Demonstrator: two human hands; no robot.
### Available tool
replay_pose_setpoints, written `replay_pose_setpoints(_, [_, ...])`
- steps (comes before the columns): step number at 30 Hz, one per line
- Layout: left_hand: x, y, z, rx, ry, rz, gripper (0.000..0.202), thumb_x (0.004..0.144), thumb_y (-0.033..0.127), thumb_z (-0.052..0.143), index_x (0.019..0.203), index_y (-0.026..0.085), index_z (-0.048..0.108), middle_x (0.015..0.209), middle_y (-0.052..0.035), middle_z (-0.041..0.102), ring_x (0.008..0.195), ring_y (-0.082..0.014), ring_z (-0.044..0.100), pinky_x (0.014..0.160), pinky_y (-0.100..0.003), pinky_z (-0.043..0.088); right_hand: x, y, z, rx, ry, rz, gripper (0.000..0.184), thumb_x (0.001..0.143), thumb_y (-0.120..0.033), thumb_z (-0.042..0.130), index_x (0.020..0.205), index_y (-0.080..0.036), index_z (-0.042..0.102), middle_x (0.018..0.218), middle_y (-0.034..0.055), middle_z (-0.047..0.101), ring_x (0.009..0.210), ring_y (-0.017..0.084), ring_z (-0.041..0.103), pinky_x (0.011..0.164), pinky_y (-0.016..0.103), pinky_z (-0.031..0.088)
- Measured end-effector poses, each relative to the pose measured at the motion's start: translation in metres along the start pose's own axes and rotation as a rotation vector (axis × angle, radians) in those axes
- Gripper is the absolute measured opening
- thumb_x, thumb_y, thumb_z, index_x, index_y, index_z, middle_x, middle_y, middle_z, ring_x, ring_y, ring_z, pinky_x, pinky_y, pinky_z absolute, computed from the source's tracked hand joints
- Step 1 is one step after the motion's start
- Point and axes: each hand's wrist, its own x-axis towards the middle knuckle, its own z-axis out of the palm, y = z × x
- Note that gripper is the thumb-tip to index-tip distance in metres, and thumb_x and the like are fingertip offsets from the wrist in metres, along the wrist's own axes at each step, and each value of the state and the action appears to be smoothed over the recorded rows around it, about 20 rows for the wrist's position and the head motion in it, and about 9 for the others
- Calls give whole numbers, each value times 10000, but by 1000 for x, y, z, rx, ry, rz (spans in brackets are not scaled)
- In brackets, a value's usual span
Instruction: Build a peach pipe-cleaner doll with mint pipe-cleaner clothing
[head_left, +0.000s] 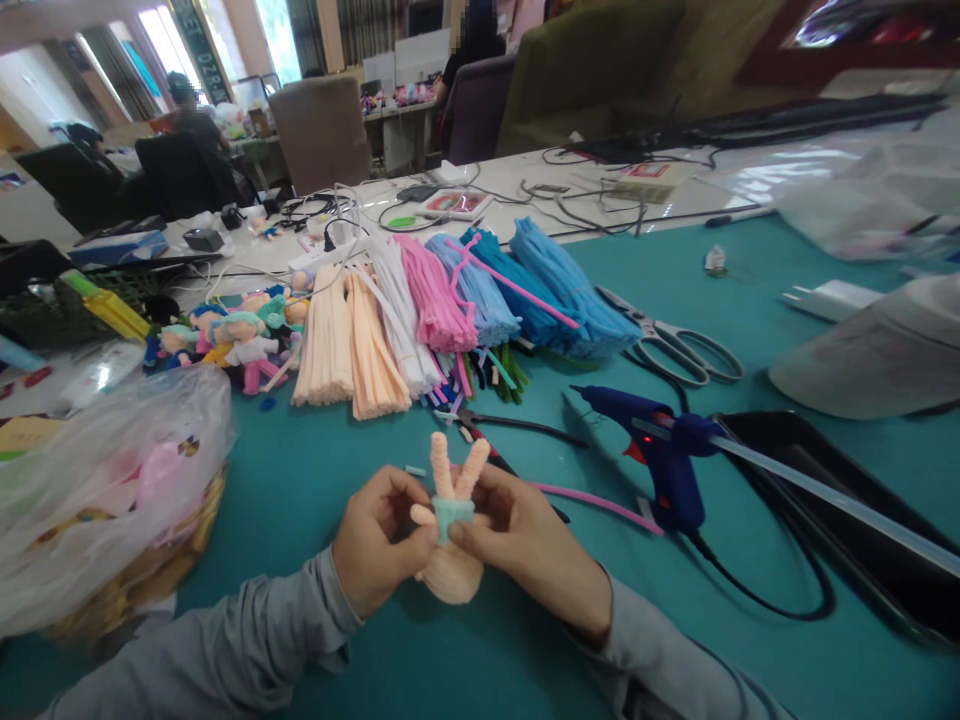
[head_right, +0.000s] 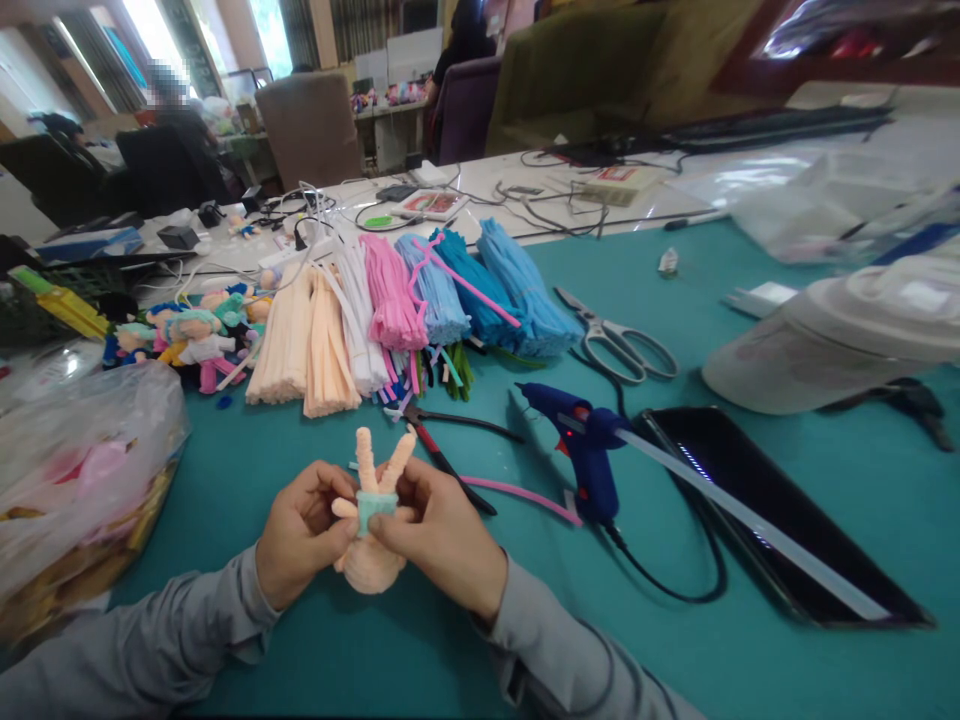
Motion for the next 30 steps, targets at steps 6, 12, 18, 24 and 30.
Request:
replay_pose_setpoints(6, [0,0,0,2,-1,-6,202,660,257,676,726,180,501,666,8,517,608,-114,484,574,-241,396,0,2,-1,-8,5,-9,254,578,-181,671,803,-178,551,801,7,635,697,156,576,612,252,448])
replay_pose_setpoints(12, [0,0,1,-8,-2,1,208,654,255,678,732,179,501,670,10,514,615,-112,486,587,-243,400,0,1,0,0,7,-1,257,582,-189,671,807,-177,549,794,4,623,695,155,567,629,260,448])
replay_pose_setpoints(18, [0,2,1,8,0,-7,187,650,235,662,729,184,500,666,8,521,621,-116,495,590,-243,407,0,1,0,0,6,-2,251,583,-180,664,810,-175,555,791,5,623,676,146,560,619,254,454])
replay_pose_setpoints(24, [0,2,2,10,7,-11,188,641,229,664,722,185,501,666,8,523,619,-116,497,587,-242,410,0,2,0,-25,5,-20,249,590,-192,672,813,-176,561,782,3,632,653,142,564,596,249,453])
replay_pose_setpoints(30, [0,1,1,11,0,-18,187,650,237,662,727,183,500,662,8,519,614,-114,495,582,-240,408,1,2,0,-6,6,-12,250,589,-191,667,814,-175,558,801,8,641,677,149,580,627,262,468])
